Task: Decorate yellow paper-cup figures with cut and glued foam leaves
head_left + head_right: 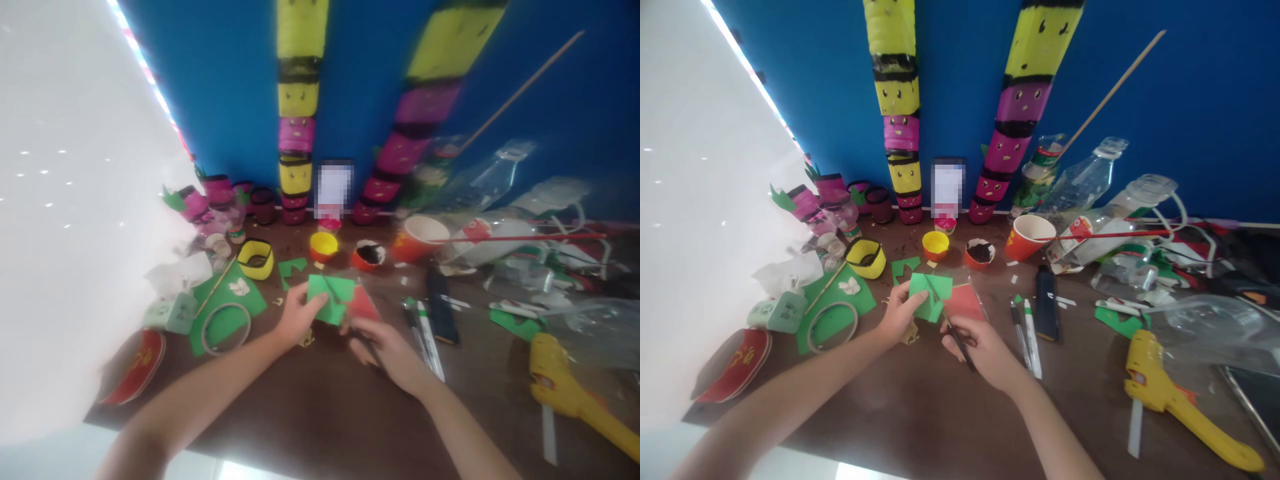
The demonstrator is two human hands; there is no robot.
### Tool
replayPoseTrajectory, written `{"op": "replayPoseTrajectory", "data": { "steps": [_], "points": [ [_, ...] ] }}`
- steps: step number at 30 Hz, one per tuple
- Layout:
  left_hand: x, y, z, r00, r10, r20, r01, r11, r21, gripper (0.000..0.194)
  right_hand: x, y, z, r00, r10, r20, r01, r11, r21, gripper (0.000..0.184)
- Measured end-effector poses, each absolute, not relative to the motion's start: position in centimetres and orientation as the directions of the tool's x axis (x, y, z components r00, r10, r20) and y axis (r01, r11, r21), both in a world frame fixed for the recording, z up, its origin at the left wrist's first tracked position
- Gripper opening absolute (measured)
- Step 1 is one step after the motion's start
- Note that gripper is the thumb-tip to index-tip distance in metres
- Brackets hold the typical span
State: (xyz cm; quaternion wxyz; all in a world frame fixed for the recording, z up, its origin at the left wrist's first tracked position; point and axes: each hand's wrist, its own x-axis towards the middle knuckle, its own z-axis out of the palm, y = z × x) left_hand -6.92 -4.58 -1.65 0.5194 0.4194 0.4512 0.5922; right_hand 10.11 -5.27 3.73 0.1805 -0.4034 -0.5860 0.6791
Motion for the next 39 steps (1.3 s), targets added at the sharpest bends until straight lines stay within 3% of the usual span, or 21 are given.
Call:
{"op": "replayPoseTrajectory", "data": {
  "steps": [10, 39],
  "points": [
    [-6.91, -4.58, -1.38, -0.111, 0.994, 0.005, -0.270, -0.035, 0.962, 0.029, 10.30, -5.19, 3.70, -0.611, 0.720, -0.330, 0.257, -0.214, -0.943, 0.029],
    [-7.10, -4.35, -1.52, -0.152, 0.988, 0.040, -0.223, -0.074, 0.972, 0.029, 11.04, -4.88, 3.77, -0.619, 0.694, -0.367, 0.316, -0.209, -0.926, 0.032]
  ]
}}
